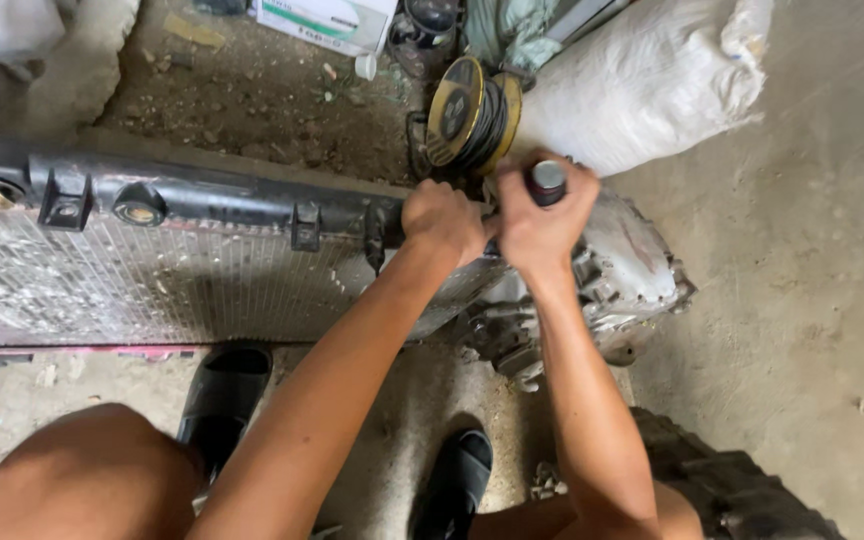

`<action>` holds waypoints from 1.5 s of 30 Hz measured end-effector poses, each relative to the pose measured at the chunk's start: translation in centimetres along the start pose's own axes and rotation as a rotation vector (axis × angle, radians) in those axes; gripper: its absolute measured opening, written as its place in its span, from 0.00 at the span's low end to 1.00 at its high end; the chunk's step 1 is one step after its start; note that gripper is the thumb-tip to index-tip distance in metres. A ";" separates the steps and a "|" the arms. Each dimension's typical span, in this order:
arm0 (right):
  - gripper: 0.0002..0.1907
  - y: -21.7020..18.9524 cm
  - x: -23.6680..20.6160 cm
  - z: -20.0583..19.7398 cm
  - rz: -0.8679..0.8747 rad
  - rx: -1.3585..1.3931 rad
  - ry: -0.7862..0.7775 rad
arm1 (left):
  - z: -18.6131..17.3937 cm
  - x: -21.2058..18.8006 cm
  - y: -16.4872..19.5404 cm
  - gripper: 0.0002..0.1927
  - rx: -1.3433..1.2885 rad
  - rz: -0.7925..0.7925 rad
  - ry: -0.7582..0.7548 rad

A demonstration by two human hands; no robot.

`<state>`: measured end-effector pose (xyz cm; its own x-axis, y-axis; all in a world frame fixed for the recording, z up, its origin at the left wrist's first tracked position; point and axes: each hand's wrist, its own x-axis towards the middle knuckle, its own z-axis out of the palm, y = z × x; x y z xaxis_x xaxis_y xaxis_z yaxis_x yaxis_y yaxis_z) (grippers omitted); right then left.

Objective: The person uses a screwdriver to pry and scrape along the edge of a car radiator, working to separate or clean the plastic housing from the metal core. The person holds the radiator steady with one hand while applying the tool with the other.

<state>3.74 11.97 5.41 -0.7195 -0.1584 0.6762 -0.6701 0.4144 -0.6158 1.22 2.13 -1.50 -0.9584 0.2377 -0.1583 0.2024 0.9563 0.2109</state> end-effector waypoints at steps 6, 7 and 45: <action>0.15 0.7 0.2 -0.7 0.069 0.018 0.051 | 0.2 0.1 -0.2 0.38 -0.040 0.022 0.036; 0.15 1.1 0.4 -0.7 0.088 0.039 0.057 | 0.4 0.1 -0.2 0.39 -0.034 0.029 0.035; 0.15 2.3 3.7 2.6 0.174 0.053 -0.096 | 0.2 -0.2 -0.9 0.34 -0.047 0.098 0.032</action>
<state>-0.90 10.01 5.48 -0.8377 -0.1743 0.5176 -0.5410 0.3953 -0.7423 1.29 1.22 -1.89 -0.9406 0.3232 -0.1039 0.2864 0.9197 0.2685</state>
